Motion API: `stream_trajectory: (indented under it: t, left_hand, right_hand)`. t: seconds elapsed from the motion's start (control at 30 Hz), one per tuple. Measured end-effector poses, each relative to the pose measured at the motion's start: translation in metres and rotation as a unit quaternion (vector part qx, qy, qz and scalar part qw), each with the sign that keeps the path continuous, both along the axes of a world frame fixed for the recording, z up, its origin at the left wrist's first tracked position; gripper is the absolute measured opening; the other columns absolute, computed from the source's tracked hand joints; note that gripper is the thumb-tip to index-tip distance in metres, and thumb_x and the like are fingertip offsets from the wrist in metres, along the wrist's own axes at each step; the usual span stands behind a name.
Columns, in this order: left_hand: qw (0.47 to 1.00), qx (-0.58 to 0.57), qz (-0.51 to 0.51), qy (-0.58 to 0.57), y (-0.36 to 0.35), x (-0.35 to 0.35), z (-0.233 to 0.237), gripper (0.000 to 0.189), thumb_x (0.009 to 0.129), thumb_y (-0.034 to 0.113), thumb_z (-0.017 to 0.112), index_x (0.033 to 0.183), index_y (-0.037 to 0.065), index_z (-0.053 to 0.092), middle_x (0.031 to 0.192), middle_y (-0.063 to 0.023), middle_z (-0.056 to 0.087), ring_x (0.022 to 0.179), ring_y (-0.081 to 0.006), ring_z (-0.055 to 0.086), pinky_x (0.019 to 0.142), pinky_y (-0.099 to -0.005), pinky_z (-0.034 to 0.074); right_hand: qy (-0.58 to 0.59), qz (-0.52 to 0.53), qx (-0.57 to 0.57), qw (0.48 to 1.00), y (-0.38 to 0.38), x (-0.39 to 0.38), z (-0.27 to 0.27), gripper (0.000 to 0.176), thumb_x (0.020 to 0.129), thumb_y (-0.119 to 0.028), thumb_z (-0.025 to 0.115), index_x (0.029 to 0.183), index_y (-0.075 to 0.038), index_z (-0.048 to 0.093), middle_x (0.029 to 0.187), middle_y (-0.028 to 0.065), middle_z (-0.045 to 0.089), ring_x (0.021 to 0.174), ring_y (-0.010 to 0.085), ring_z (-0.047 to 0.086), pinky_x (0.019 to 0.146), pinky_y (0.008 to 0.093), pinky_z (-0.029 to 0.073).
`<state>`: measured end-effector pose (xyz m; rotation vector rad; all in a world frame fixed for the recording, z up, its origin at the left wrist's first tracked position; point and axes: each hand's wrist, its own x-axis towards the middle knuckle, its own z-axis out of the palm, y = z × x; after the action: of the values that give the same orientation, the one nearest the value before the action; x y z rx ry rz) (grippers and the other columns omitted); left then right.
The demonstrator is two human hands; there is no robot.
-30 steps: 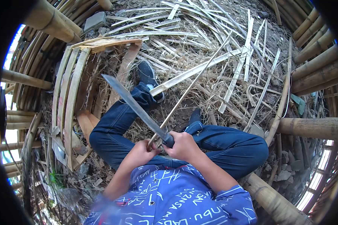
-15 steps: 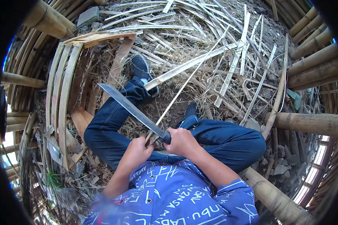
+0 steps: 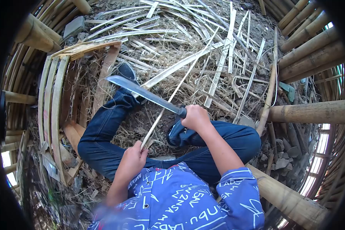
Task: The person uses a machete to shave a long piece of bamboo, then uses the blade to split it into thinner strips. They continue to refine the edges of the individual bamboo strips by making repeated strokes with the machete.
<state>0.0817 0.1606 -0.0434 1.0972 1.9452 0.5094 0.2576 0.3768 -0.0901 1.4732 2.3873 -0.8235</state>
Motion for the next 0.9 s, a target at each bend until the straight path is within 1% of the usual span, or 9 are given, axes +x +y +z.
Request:
stream_trajectory:
  t: [0.1,0.2,0.23,0.3,0.5,0.57,0.67,0.73,0.9]
  left_hand:
    - [1.0,0.012,0.006,-0.018,-0.001,-0.004,0.004,0.019,0.087,0.012,0.063,0.086,-0.002,0.052,0.072,-0.024,0.063,0.071,-0.0432,0.063,0.059,-0.0475,0.047]
    - [0.999,-0.024,0.017,-0.016,-0.011,-0.007,0.019,0.023,0.088,0.015,0.063,0.083,-0.003,0.05,0.065,-0.0228,0.06,0.065,-0.0429,0.061,0.056,-0.0468,0.044]
    - [0.999,-0.024,0.015,-0.015,-0.01,-0.007,0.021,0.023,0.088,0.015,0.063,0.083,-0.003,0.05,0.065,-0.0228,0.06,0.065,-0.0429,0.061,0.056,-0.0468,0.044]
    - [0.999,-0.042,-0.009,-0.007,-0.007,-0.005,0.025,0.023,0.088,0.016,0.063,0.086,-0.003,0.051,0.071,-0.0269,0.061,0.071,-0.0464,0.061,0.061,-0.0528,0.046]
    - [0.997,-0.054,0.009,-0.05,0.004,-0.007,0.031,0.021,0.089,0.015,0.063,0.086,-0.003,0.052,0.069,-0.026,0.06,0.069,-0.045,0.061,0.06,-0.0499,0.047]
    - [0.997,-0.056,0.016,-0.053,0.004,-0.009,0.031,0.021,0.089,0.015,0.063,0.086,-0.003,0.052,0.069,-0.0257,0.06,0.069,-0.0448,0.061,0.06,-0.049,0.046]
    - [0.995,-0.072,0.025,-0.06,0.002,-0.01,0.027,0.021,0.09,0.015,0.062,0.086,-0.004,0.053,0.069,-0.0253,0.061,0.069,-0.0444,0.061,0.059,-0.0481,0.046]
    - [0.998,-0.028,0.034,-0.046,0.001,-0.012,0.024,0.023,0.09,0.017,0.062,0.084,-0.003,0.052,0.061,-0.019,0.056,0.053,-0.0326,0.057,0.052,-0.0405,0.042]
    - [0.998,-0.034,0.02,-0.043,0.0,-0.014,0.024,0.022,0.092,0.017,0.059,0.085,-0.003,0.052,0.061,-0.0197,0.055,0.055,-0.0341,0.057,0.053,-0.0416,0.042]
  right_hand:
    - [0.001,-0.002,0.03,1.0,0.012,0.001,-0.009,0.024,0.068,-0.025,0.067,0.078,-0.003,0.07,0.083,0.0217,0.069,0.081,0.0387,0.067,0.079,0.0452,0.054]
    - [-0.033,-0.107,0.042,0.993,0.047,0.011,-0.011,0.033,0.068,-0.026,0.068,0.086,0.002,0.068,0.086,0.0232,0.069,0.085,0.0359,0.068,0.079,0.0432,0.055]
    - [-0.034,-0.103,0.052,0.993,0.058,0.015,-0.014,0.036,0.068,-0.026,0.069,0.09,0.002,0.068,0.088,0.0237,0.069,0.085,0.0359,0.068,0.079,0.0431,0.055]
    - [-0.071,-0.074,0.095,0.99,0.07,0.022,-0.019,0.033,0.068,-0.026,0.069,0.089,0.0,0.069,0.089,0.023,0.069,0.086,0.036,0.068,0.08,0.0437,0.054]
    - [-0.061,-0.075,0.093,0.991,0.086,0.007,-0.014,0.03,0.068,-0.024,0.066,0.085,0.0,0.07,0.089,0.0226,0.069,0.087,0.036,0.068,0.082,0.043,0.054]
    - [-0.043,-0.07,0.1,0.992,0.092,0.004,-0.026,0.03,0.068,-0.024,0.066,0.085,0.0,0.07,0.09,0.0228,0.069,0.087,0.0361,0.068,0.082,0.0428,0.054]
    - [-0.063,-0.064,0.081,0.993,0.097,0.003,-0.034,0.031,0.067,-0.024,0.066,0.086,0.0,0.07,0.091,0.0227,0.069,0.088,0.0357,0.068,0.083,0.0425,0.054]
    - [-0.078,-0.051,0.095,0.991,0.1,0.002,-0.036,0.031,0.066,-0.024,0.067,0.087,-0.001,0.069,0.092,0.0217,0.069,0.089,0.0355,0.068,0.083,0.0419,0.054]
    - [-0.068,-0.044,0.1,0.992,0.105,0.006,-0.037,0.03,0.066,-0.024,0.067,0.087,-0.003,0.07,0.093,0.0198,0.069,0.089,0.034,0.068,0.083,0.041,0.054]
